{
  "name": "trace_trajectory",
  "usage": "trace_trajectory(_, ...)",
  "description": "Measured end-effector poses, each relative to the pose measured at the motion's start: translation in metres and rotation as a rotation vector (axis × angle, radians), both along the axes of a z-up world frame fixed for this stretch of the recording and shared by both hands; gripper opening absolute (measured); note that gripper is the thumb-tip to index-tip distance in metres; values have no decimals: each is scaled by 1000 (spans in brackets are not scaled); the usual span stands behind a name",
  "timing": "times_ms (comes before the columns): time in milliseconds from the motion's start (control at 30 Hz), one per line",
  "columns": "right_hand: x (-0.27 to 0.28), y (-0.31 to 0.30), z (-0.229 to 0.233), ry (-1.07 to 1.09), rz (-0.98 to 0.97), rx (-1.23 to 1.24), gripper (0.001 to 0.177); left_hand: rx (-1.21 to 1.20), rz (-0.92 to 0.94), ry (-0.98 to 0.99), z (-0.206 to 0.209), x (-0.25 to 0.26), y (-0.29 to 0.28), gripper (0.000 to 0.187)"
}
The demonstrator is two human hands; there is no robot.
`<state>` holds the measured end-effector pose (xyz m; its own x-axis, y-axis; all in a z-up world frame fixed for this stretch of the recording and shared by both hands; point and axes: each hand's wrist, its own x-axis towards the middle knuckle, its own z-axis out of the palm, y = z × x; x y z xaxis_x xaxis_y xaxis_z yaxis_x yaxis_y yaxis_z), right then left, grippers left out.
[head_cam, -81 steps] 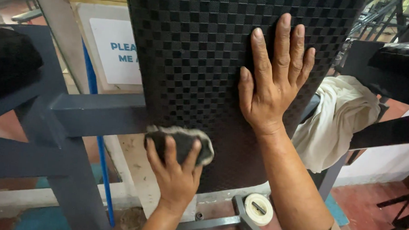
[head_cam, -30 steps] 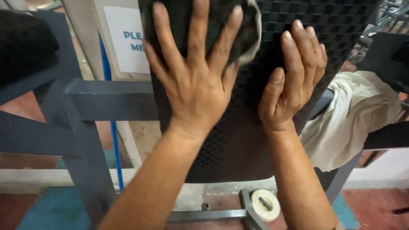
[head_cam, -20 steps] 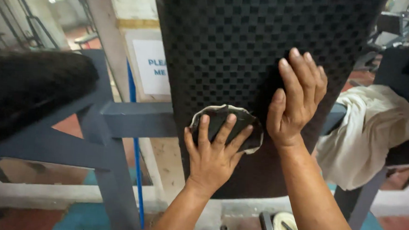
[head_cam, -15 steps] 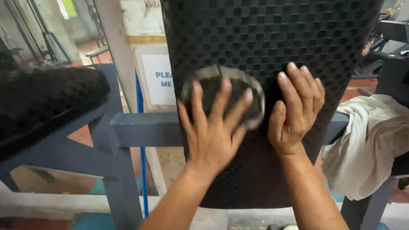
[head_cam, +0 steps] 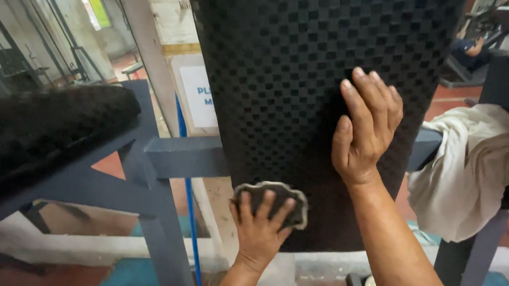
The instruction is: Wipe down the padded surfaces of a gym machine using a cloth.
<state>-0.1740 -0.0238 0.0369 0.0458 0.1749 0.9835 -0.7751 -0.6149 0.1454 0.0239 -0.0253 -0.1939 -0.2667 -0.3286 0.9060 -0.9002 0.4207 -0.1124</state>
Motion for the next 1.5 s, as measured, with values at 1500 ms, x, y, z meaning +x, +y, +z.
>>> trace_trajectory(1500,71,104,-202,-33,-266,461,54,-21,-224,17,46,-49,38,59)
